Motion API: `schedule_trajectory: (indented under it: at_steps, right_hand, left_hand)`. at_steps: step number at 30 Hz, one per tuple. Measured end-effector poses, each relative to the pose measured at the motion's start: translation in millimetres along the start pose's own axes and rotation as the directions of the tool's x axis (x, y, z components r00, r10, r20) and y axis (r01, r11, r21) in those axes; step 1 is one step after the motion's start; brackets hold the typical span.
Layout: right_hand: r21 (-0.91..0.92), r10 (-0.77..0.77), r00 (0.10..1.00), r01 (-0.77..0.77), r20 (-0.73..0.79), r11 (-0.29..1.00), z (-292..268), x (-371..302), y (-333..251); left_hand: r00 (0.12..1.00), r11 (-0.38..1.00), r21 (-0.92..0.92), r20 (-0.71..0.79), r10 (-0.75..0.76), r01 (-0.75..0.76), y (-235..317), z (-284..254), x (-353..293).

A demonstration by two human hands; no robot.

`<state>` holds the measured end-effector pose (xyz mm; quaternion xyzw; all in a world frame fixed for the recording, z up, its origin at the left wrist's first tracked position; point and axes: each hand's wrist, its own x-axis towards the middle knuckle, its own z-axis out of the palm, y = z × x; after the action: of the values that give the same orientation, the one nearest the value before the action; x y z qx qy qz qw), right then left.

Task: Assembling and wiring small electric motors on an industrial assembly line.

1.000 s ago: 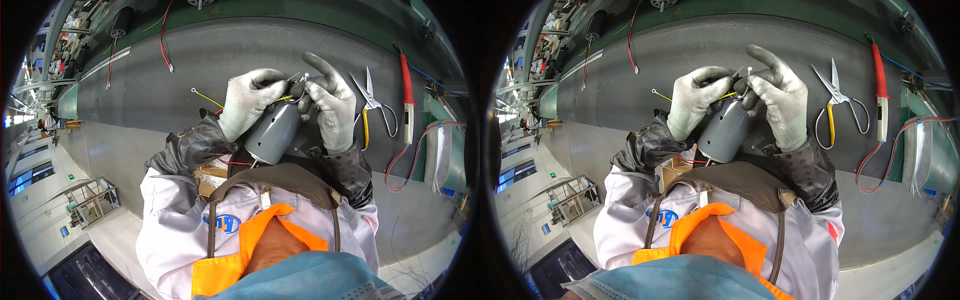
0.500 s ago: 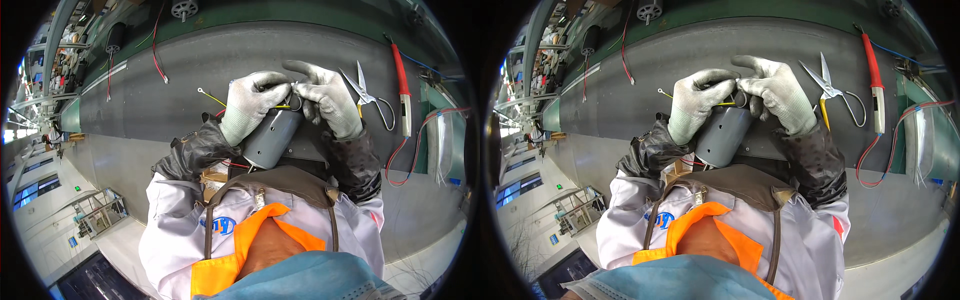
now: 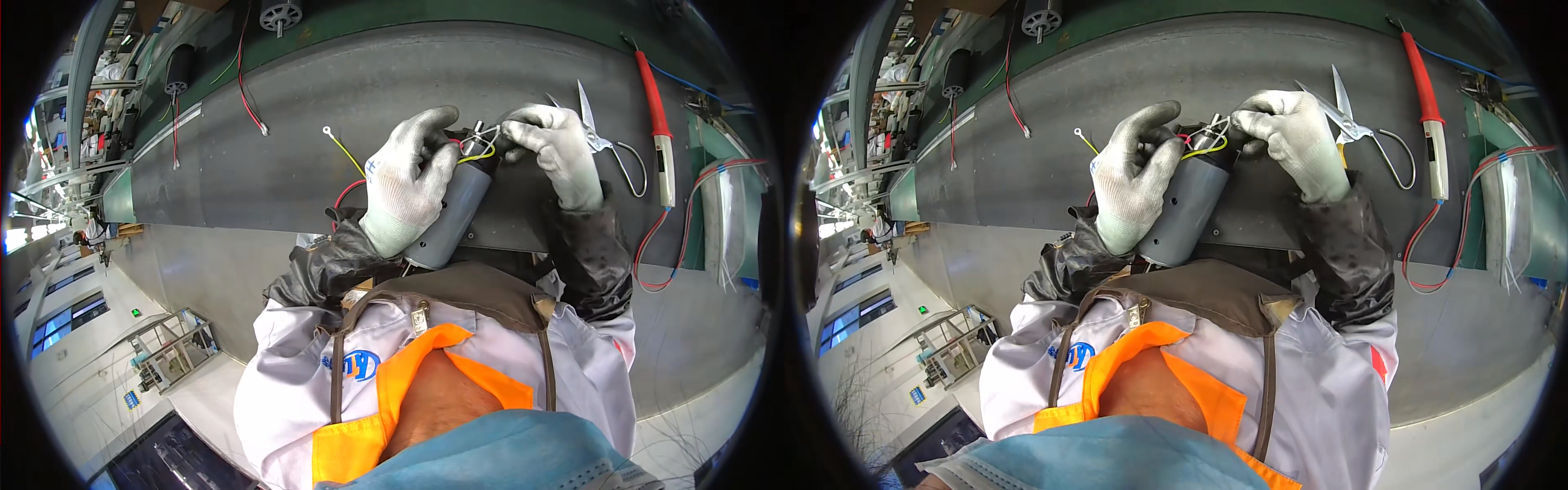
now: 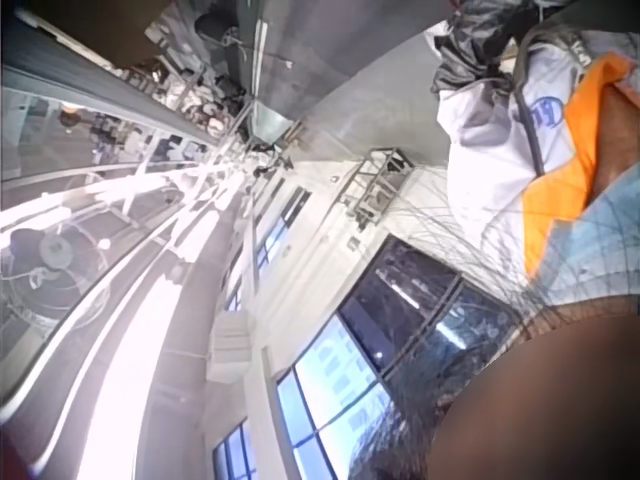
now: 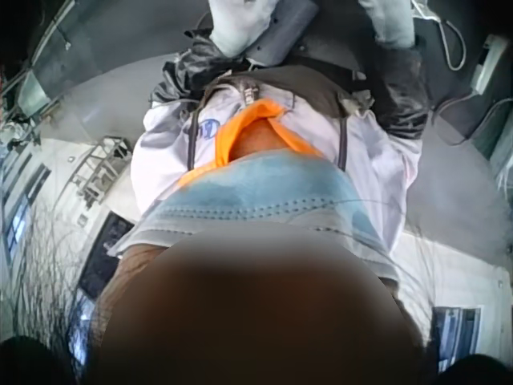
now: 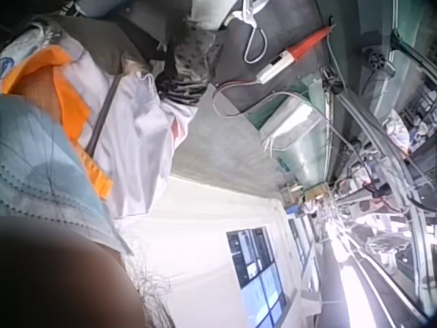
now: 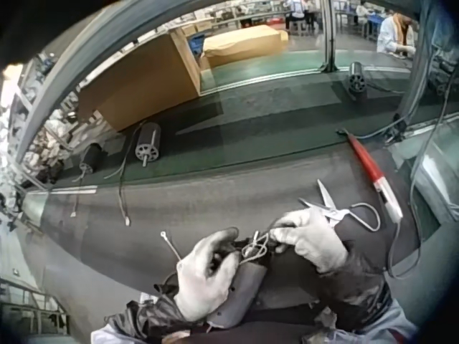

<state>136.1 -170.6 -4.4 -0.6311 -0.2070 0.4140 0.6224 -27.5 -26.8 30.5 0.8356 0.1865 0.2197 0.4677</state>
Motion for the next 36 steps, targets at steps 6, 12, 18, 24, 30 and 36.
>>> schedule_trajectory:
  at_steps: [6, 12, 18, 24, 30, 36]
  right_hand:
    - [-0.115, -0.001, 0.955, -0.035, -0.296, 0.993, -4.8, 16.5, 17.7]
    - [-0.280, -0.214, 0.914, 0.118, -0.344, 0.953, 1.1, 19.1, 15.4]
    - [0.573, 0.002, 0.972, 0.137, -0.236, 0.808, 27.7, 21.7, -11.3]
    - [0.411, -0.168, 0.966, 0.075, 0.195, 0.909, 23.1, 5.6, -17.9]
    - [0.101, -0.211, 0.969, 0.199, 0.128, 0.975, 8.4, -2.6, -13.7]
    - [0.219, -0.137, 0.977, 0.100, 0.162, 0.971, 45.0, 56.0, -22.8]
  left_hand:
    - [0.981, 0.961, 0.201, 0.023, 0.191, -0.192, -2.8, -1.1, -2.1]
    - [0.941, 0.835, 0.441, 0.220, 0.255, -0.330, -0.2, -5.4, 1.4]
    - [0.923, 0.830, 0.404, 0.199, 0.330, -0.384, -11.4, -2.7, 11.0]
    - [0.807, 0.602, 0.539, 0.441, 0.393, -0.589, -22.2, -22.4, 20.9]
    - [0.544, 0.389, 0.394, 0.714, 0.441, -0.833, -31.0, -26.5, 29.4]
    - [0.478, 0.312, 0.368, 0.742, 0.469, -0.876, -19.7, -11.2, 24.9]
